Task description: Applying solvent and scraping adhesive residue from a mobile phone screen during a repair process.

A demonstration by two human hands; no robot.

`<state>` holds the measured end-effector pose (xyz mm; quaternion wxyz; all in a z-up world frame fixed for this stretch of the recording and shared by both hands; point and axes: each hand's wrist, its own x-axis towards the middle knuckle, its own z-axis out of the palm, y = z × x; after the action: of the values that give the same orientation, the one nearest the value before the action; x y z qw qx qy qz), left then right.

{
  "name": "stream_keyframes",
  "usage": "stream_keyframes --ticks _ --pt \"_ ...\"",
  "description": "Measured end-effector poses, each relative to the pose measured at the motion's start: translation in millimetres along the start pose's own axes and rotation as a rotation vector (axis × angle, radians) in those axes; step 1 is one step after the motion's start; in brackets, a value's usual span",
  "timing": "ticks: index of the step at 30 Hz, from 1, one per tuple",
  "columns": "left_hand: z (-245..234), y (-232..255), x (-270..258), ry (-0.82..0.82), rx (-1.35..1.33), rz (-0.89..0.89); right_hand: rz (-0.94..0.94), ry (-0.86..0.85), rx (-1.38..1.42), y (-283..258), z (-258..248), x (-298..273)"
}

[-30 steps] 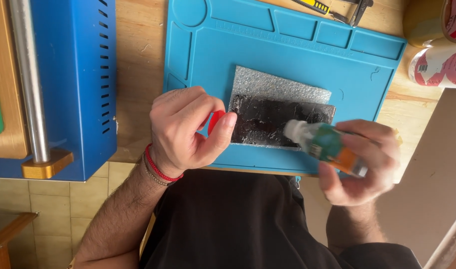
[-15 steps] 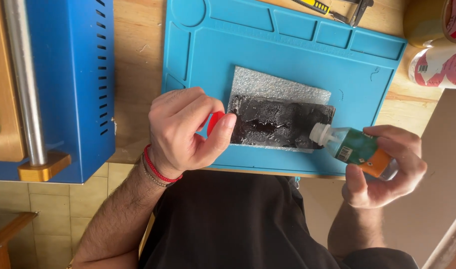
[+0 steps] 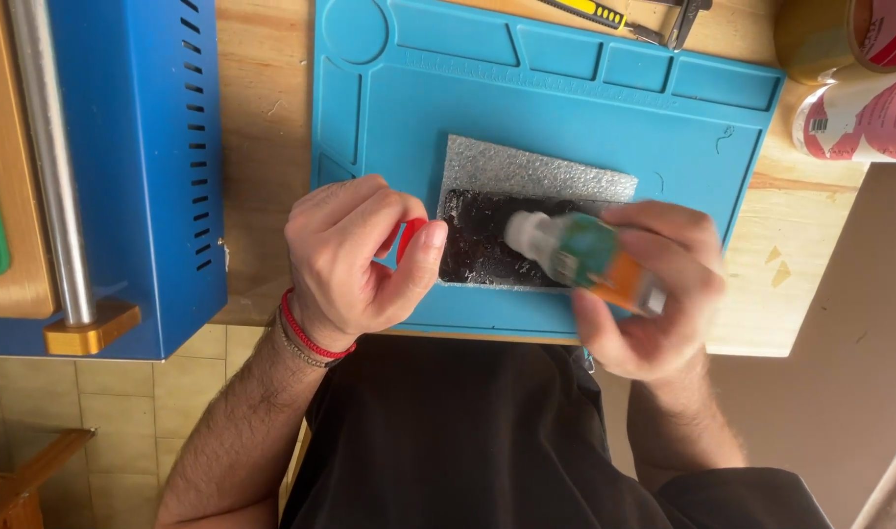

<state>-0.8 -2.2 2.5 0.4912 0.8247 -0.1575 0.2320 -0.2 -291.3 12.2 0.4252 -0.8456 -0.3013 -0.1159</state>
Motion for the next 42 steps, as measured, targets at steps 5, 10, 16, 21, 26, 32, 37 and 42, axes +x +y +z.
stream_keyframes --ticks 5,10,16,21,26,32,37,42 --pt "-1 0 0 -0.003 0.003 0.0 -0.031 -0.075 0.022 -5 8 16" --pt "-2 -1 1 0.005 -0.008 -0.009 -0.016 0.088 0.049 10 -6 -9" --pt "-2 0 -1 -0.01 -0.005 -0.009 0.055 0.299 -0.045 26 -31 -52" --pt "-1 -1 0 -0.013 -0.001 -0.009 0.004 0.367 -0.041 30 -32 -70" --pt "0 -1 0 -0.009 -0.009 -0.003 -0.006 0.347 -0.076 32 -34 -76" --pt "0 -1 0 -0.009 -0.002 -0.002 -0.046 0.183 -0.071 22 -30 -55" --pt "0 0 1 0.001 -0.002 0.008 -0.069 0.056 -0.036 4 -3 -8" --pt "-1 0 0 0.011 0.001 -0.005 -0.044 -0.129 0.06 -15 14 30"
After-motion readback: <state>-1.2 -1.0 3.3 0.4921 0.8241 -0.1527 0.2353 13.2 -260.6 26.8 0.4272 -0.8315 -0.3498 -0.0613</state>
